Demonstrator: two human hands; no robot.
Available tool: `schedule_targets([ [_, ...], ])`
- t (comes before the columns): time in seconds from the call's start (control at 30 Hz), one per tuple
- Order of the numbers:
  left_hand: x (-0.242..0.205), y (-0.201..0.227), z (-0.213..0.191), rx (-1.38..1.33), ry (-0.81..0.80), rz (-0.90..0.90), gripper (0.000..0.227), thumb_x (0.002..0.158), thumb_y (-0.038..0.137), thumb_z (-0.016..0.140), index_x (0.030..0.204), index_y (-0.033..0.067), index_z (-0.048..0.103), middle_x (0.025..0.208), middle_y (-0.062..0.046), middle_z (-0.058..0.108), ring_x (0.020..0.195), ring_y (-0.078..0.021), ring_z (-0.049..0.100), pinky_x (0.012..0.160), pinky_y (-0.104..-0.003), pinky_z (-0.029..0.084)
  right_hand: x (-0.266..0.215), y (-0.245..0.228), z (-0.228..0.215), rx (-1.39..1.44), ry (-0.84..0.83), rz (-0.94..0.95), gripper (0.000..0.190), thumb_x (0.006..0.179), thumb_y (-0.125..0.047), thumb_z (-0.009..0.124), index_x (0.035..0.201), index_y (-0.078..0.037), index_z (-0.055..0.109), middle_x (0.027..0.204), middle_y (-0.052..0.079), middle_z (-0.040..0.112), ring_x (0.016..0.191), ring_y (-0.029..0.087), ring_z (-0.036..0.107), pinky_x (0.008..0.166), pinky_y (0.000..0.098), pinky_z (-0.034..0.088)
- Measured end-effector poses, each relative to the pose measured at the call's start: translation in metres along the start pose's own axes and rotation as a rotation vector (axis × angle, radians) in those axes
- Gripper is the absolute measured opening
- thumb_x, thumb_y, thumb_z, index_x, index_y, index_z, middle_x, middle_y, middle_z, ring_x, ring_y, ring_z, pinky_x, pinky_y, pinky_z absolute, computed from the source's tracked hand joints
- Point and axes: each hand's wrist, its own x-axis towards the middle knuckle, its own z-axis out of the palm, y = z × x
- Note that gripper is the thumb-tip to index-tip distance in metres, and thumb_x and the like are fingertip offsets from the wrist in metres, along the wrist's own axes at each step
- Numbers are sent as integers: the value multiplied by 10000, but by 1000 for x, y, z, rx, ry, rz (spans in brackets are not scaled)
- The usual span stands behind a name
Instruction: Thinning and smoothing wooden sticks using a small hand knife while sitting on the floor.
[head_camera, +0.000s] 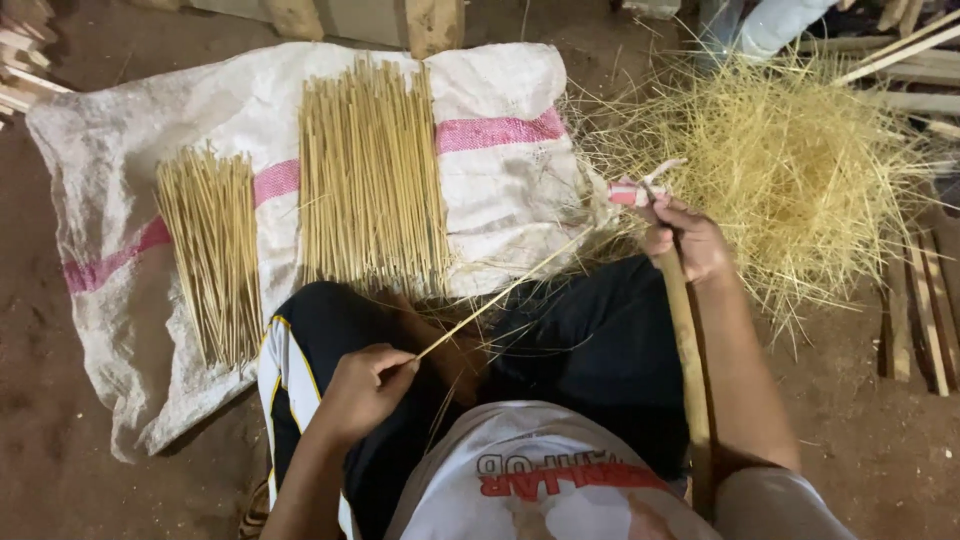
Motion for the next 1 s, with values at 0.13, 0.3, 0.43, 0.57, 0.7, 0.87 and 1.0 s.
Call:
schedule_targets([
  [0.13,13,0,5,-141,183,21,147,883,109,744,999,57,817,735,-111,735,640,-166,687,548,-290,536,16,47,33,-384,164,-18,44,990,-135,620,1005,-175,632,658,-18,516,445,44,460,393,181,388],
  [0.3,25,-23,-4,-174,470,106,238,972,41,607,1151,-43,739,887,-189,689,768,-247,673,640,-329,534,38,123,137,-396,56,168,131,972,-70,653,1100,-98,656,813,51,623,469,83,458,402,218,396],
  [0.43,31,-35,-9,-137,559,126,237,966,27,636,1156,-96,706,902,-190,666,795,-238,675,644,-313,539,96,174,198,-522,-23,226,192,976,-43,667,1165,-41,634,852,50,544,491,148,571,381,265,458],
  [0.57,41,-53,-18,-92,704,34,227,945,60,649,1107,-71,738,878,-214,655,790,-369,699,630,-376,563,164,235,246,-769,-180,241,338,980,-73,620,1305,15,595,1109,185,676,548,188,694,369,238,529],
  [0.7,47,-108,-32,-26,897,27,186,896,73,693,1045,-17,758,848,-244,639,769,-435,681,590,-430,542,219,310,271,-874,-253,261,342,959,-87,646,1290,-7,618,1103,197,648,598,297,754,372,301,596],
  [0.87,58,-173,-49,44,1029,-102,199,884,100,689,1043,35,789,864,-192,664,757,-398,701,587,-413,571,275,394,276,-970,-269,341,446,933,-100,671,1353,-16,550,1024,180,589,643,347,759,422,350,620],
  [1.0,54,-162,-69,131,1043,-223,209,915,51,576,1007,-6,756,874,-244,624,791,-513,665,590,-536,575,277,427,292,-1110,-291,440,448,955,-68,563,1393,-11,484,1037,221,691,600,305,751,403,326,608],
])
